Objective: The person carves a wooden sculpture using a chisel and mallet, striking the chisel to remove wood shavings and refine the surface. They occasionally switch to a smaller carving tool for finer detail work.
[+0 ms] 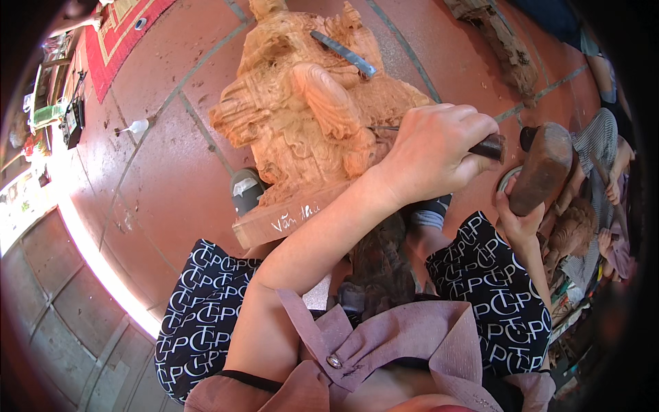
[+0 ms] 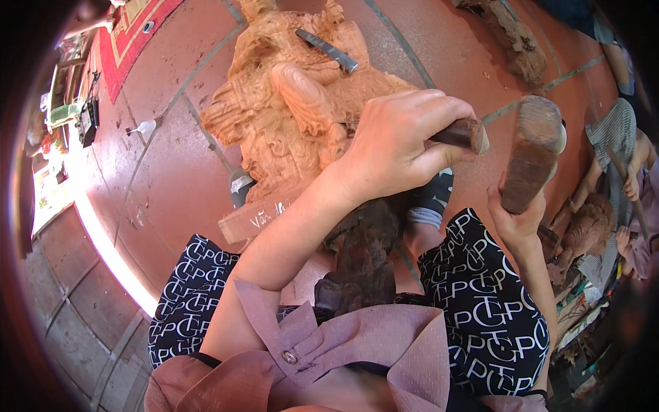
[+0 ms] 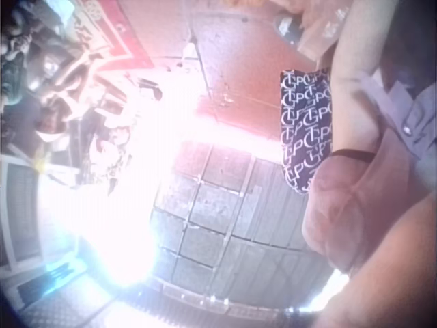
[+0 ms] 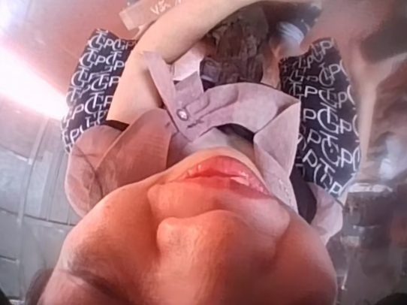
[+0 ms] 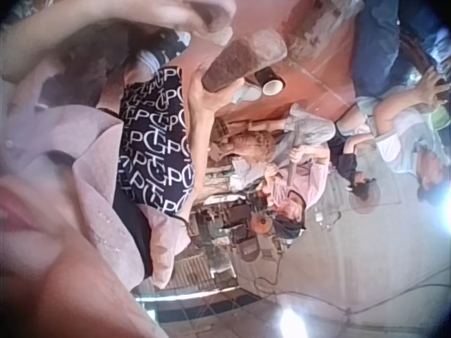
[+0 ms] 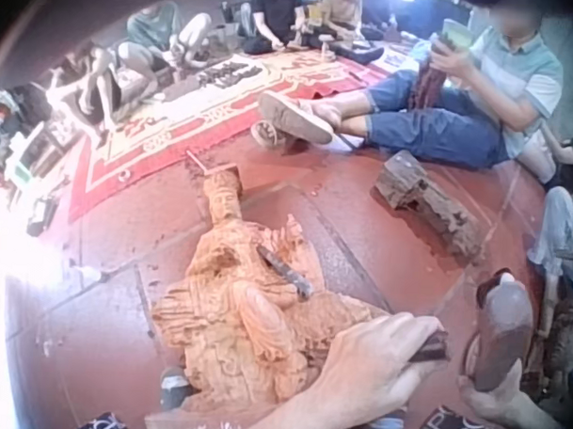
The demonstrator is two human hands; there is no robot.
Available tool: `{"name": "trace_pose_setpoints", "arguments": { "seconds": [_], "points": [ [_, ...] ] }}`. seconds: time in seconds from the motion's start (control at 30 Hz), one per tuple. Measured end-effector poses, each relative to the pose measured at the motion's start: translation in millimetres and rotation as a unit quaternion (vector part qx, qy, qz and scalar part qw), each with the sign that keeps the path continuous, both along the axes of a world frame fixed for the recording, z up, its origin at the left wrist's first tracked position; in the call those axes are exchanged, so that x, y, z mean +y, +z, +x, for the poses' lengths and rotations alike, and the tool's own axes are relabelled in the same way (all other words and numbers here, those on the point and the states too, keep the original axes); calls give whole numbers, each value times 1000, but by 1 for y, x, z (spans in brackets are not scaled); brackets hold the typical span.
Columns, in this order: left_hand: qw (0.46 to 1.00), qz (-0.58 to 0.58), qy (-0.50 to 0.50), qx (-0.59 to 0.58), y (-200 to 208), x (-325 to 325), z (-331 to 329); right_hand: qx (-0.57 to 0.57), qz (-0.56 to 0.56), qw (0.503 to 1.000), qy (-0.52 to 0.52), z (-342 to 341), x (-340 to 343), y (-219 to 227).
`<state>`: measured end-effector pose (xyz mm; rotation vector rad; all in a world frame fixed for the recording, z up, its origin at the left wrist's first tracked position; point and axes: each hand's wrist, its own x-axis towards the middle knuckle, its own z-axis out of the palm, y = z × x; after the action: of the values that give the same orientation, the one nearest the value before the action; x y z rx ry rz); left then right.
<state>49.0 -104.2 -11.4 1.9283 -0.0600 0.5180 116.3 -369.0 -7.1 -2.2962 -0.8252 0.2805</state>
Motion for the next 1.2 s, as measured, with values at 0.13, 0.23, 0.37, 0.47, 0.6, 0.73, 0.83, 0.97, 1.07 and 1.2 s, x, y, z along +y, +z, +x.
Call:
{"name": "trace_pose_setpoints", "arguments": {
  "seconds": [0.13, 0.23, 0.37, 0.47, 0.6, 0.73, 0.83, 0.97, 1.07, 1.2],
  "points": [
    [999, 29, 14, 13, -3, 0, -4, -11, -13, 1000, 2, -4, 18, 9],
    [997, 65, -6, -29, -1, 2, -2, 19, -7, 1000, 0, -4, 13, 7],
    [998, 24, -21, -46, 10, -13, -3, 48, 52, 997, -14, -5, 15, 6],
    [998, 43, -41, -30, 6, -11, -5, 91, 68, 993, -43, -7, 12, 4],
    [996, 59, -65, 17, 4, -1, -6, 97, 45, 993, -57, -10, 16, 9],
    [996, 52, -69, 26, 1, 0, -4, 113, 70, 989, -68, -10, 13, 6],
    [995, 46, -75, 39, -1, 2, -3, 142, 108, 980, -89, -13, 8, 3],
    [998, 31, -53, 33, -3, 3, 4, 31, 106, 994, 11, -8, -3, -8],
    [996, 45, -61, 47, -7, 3, 4, 11, -19, 1000, -6, -14, 17, 0],
    [996, 38, -77, 36, -4, 2, 4, 117, 142, 982, -40, -11, -8, -22]
  ]
}}
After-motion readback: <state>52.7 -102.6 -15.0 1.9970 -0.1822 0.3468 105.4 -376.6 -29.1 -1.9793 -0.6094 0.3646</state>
